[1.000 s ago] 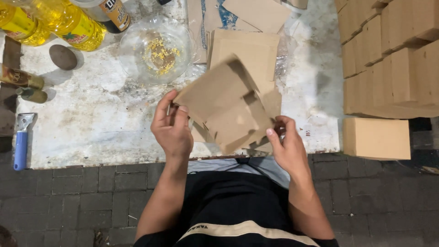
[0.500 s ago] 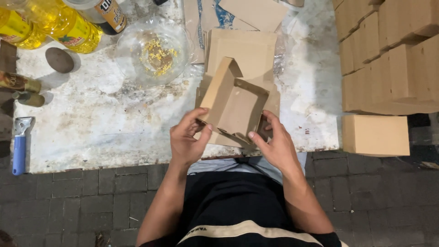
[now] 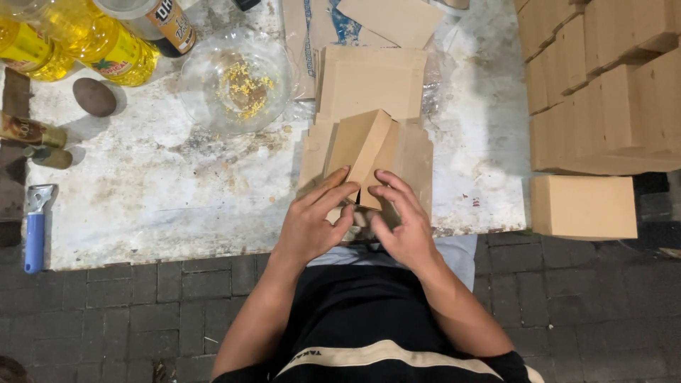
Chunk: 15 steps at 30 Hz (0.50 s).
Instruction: The person folds flat cardboard pieces into small rectangular boxes by hand, tucking flaps into slots to form the structure. Completed boxes are stacked on the right side of the table.
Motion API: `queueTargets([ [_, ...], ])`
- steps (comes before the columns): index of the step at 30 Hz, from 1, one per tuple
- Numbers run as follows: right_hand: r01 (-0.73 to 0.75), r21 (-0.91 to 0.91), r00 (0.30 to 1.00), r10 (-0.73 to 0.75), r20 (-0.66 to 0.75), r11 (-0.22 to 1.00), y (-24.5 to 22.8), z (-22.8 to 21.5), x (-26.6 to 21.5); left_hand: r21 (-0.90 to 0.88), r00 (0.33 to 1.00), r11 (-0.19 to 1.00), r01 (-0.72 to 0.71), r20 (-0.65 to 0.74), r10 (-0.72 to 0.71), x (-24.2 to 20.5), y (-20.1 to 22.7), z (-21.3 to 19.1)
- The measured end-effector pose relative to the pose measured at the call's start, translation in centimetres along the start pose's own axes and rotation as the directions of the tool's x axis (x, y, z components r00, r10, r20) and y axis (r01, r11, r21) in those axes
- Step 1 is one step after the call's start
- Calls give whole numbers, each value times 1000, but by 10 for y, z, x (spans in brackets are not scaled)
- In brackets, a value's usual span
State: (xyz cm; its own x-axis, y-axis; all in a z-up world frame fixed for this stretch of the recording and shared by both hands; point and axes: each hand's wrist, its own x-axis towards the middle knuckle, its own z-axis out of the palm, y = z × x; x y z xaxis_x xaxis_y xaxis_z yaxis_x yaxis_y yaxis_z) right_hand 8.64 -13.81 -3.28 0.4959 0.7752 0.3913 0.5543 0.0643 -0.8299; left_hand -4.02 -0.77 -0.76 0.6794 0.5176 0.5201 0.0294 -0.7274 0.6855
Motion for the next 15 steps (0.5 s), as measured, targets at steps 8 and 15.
queueTargets([
  [8, -56, 163, 990, 75, -117, 985, 15, 6, -6, 143, 985, 974, -174, 23, 172, -1, 1, 7],
  [15, -184, 755, 908, 403, -115, 629, 61, 1, -28, 136, 835, 859, -493, 353, 423, -8, 3, 26],
])
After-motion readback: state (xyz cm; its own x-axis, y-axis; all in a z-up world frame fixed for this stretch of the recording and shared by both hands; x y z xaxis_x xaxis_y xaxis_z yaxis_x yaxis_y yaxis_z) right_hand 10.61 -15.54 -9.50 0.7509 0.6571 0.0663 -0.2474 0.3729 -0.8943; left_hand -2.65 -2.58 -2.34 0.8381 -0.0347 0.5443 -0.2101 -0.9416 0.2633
